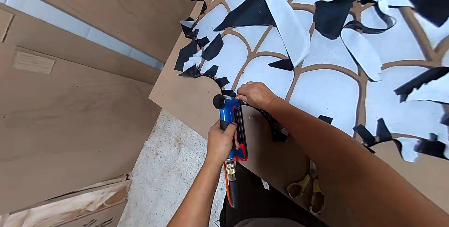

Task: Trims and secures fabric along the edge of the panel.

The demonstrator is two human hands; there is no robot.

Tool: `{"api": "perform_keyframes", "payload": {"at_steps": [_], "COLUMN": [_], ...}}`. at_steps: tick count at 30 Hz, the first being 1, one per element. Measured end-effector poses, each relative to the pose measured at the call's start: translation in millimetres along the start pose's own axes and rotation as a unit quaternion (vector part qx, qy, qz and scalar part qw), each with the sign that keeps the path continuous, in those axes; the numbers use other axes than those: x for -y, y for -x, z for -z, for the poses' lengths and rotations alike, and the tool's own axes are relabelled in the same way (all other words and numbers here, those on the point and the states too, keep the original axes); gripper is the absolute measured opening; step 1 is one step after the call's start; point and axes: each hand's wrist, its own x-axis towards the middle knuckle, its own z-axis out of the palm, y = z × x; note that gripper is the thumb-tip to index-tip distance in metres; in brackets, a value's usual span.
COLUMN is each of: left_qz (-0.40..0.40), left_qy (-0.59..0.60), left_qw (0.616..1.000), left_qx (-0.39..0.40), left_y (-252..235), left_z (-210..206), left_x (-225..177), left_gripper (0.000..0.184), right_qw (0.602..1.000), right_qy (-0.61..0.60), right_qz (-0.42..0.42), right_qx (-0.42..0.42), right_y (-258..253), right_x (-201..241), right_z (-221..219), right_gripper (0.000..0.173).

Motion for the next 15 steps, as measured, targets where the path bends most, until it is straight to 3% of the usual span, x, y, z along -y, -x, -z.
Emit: {"api": "perform_keyframes", "payload": {"at_steps": [7, 12, 15], "left_qz": [0.035, 0.036, 0.004], "left_qy": [-0.106, -0.072, 0.015], "left_qw": [0.993, 0.997, 0.999], "left_qx": [-0.03, -0.012, -0.029], "left_y": [4, 4, 11], "left_z": [-14, -11, 5], "left_x": [-11, -13, -11], "left_gripper": [0.024, 0.023, 0.028], "right_qw": [1.0, 1.0, 0.986], "right_qy": [-0.01, -0.012, -0.108], "right_qz": [-0.01, -0.009, -0.119], "right_qx": [0.021, 0.021, -0.034], "right_y": [0, -2, 6], "right_x": [3, 1, 8], "right_z": [3, 5, 16], "right_gripper": [0.031, 0.03, 0.029]}}
